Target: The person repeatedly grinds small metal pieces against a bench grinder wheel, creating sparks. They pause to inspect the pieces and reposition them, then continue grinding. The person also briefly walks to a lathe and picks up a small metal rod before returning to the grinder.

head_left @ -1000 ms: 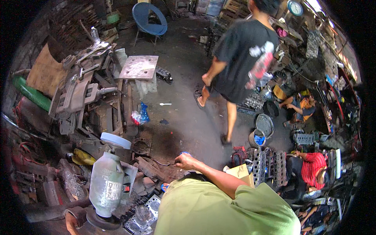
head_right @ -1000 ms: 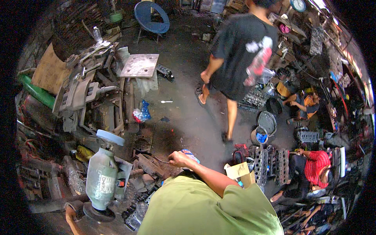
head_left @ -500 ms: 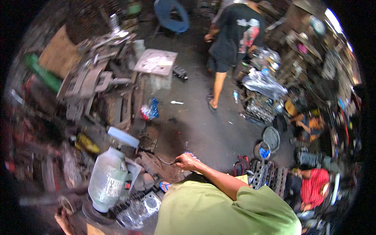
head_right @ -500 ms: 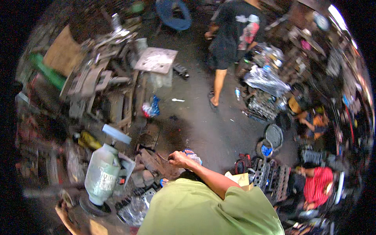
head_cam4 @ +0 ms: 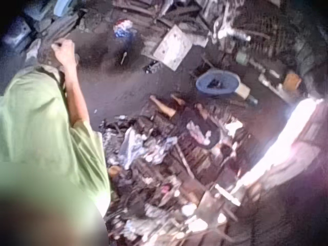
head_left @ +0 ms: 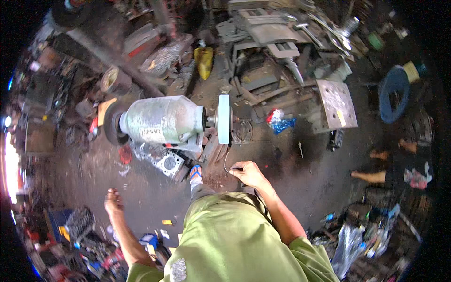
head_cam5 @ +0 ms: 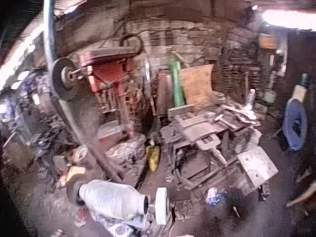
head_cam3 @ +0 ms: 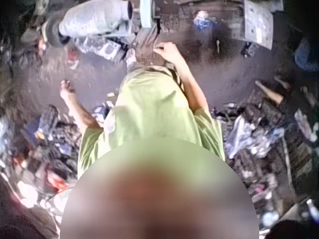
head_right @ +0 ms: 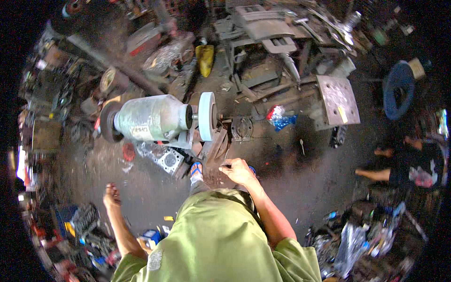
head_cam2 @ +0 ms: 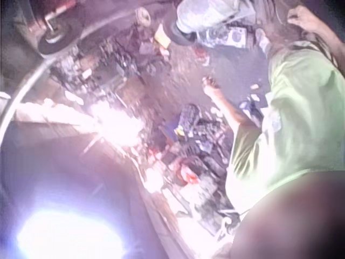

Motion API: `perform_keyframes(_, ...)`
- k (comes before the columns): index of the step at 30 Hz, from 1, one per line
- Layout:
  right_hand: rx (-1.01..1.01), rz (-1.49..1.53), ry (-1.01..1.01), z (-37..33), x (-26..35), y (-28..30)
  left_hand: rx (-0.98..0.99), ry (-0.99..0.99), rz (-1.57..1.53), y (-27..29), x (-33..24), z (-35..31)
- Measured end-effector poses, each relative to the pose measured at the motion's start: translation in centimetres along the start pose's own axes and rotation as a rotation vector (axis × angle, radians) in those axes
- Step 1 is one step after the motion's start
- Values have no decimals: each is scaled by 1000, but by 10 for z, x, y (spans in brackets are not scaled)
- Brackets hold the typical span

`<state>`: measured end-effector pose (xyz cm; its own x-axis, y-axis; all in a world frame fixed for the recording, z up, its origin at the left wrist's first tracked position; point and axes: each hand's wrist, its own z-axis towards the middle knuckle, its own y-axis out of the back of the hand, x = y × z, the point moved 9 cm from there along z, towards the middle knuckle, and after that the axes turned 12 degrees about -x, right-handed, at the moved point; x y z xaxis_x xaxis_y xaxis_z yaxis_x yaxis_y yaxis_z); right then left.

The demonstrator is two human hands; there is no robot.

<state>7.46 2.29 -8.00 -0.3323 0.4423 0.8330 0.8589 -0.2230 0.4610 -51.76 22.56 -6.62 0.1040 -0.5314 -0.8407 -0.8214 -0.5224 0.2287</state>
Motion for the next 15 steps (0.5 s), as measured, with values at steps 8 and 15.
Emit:
perform_keyframes(8,280,147,251,-6,86,15,370,101,-285,-183,97,-282)
perform_keyframes(15,-2,449,117,0,90,47,652,109,-265,-294,74,-382)
